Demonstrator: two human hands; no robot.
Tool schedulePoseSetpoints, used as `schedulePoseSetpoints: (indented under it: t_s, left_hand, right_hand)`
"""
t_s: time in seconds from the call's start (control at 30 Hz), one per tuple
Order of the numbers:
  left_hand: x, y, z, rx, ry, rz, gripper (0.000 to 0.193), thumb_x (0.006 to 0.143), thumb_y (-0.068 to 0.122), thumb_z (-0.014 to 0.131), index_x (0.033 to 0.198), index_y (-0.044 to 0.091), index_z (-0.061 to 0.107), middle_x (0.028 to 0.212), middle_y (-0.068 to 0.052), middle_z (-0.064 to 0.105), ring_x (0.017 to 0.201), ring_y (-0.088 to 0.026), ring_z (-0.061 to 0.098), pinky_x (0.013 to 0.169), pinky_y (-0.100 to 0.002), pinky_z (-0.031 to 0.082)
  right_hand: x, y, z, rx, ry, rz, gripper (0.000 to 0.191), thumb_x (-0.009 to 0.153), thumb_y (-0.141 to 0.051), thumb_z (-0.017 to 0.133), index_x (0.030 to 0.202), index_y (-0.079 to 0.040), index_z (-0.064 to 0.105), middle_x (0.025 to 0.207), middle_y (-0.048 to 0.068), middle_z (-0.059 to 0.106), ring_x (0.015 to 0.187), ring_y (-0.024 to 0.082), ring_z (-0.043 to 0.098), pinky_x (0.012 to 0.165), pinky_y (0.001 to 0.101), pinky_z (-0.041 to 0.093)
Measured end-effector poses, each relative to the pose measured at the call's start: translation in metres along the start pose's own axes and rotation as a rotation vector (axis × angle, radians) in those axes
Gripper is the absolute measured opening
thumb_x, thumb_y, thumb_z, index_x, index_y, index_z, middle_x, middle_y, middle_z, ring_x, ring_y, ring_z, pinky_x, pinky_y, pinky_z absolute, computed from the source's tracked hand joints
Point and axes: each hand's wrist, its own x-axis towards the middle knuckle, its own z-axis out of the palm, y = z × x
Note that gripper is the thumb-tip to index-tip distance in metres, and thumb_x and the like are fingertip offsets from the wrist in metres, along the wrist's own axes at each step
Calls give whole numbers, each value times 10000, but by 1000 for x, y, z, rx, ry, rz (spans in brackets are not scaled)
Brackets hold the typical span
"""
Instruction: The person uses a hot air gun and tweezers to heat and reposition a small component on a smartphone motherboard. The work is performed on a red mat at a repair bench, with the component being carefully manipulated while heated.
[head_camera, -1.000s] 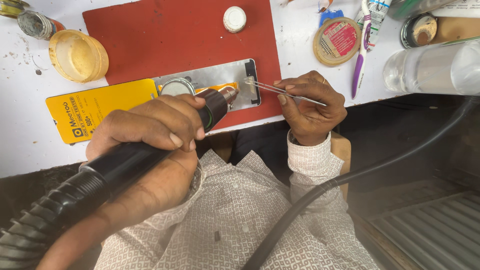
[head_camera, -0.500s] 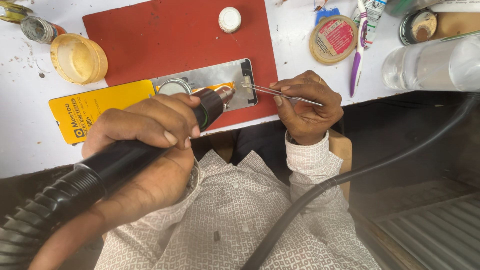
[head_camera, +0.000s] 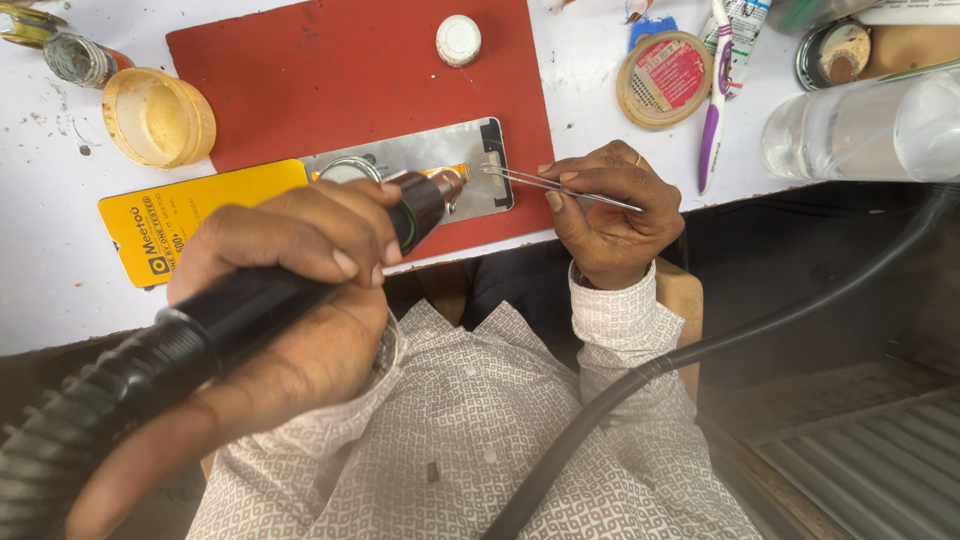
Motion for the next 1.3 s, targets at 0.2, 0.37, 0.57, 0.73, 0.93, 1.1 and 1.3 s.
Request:
schedulePoseSetpoints:
  t_s: [0.2,0.37,0.57,0.73,0.93,1.1,1.3]
  left_hand:
    - [-5,3,1,-25,24,4,1062,731,963,236,965,-28,540,672,-218,566,577,-308,568,815,-448,551]
    - [3,-5,-3,8,-3,41,1076,705,978,217,950,-20,536,668,-217,566,598,-328,618,797,-468,565]
    - [-3,-1,-1,-24,21,-4,1064,730,975,255,957,-25,538,669,-211,568,588,-313,588,812,-460,555]
    - [-9,8,-1,-24,16,-25,1006,780,938,266,938,-20,528,675,-218,574,581,-307,574,829,-455,558]
    - [2,-5,-4,-13,19,30,1089,699,986,215,953,-22,541,664,-215,571,592,-321,609,803,-463,557]
    - [0,-3,-6,4,2,10,1098,681,985,190,963,-19,534,677,-219,574,605,-333,610,813,-462,554]
    - [-8,-1,-4,-35,40,-3,1120,672,982,159,964,-27,549,680,-217,577,587,-320,588,813,-457,552]
  right_hand:
    - [0,3,0,-15,3,-22,184,869,83,790,1006,0,699,948,182,757,826,187,727,730,251,574]
    - [-1,0,0,-10,8,-10,190,872,94,779,1015,-2,701,959,181,748,851,197,740,756,265,593]
    - [-1,2,1,-3,7,-11,198,871,94,787,1020,-5,702,960,181,745,859,204,746,758,267,600]
    - [-1,4,1,-5,4,-9,193,873,93,783,1017,-6,702,954,178,743,857,208,750,748,262,599]
    - [-2,1,2,17,10,10,190,882,97,780,1025,-1,701,952,170,729,869,222,755,773,284,614]
    - [-2,0,3,27,10,21,188,888,97,785,1026,-1,703,954,170,725,879,227,759,787,292,623]
    - [-1,3,3,0,10,3,187,881,91,789,1017,-4,702,946,171,730,872,224,760,773,287,619]
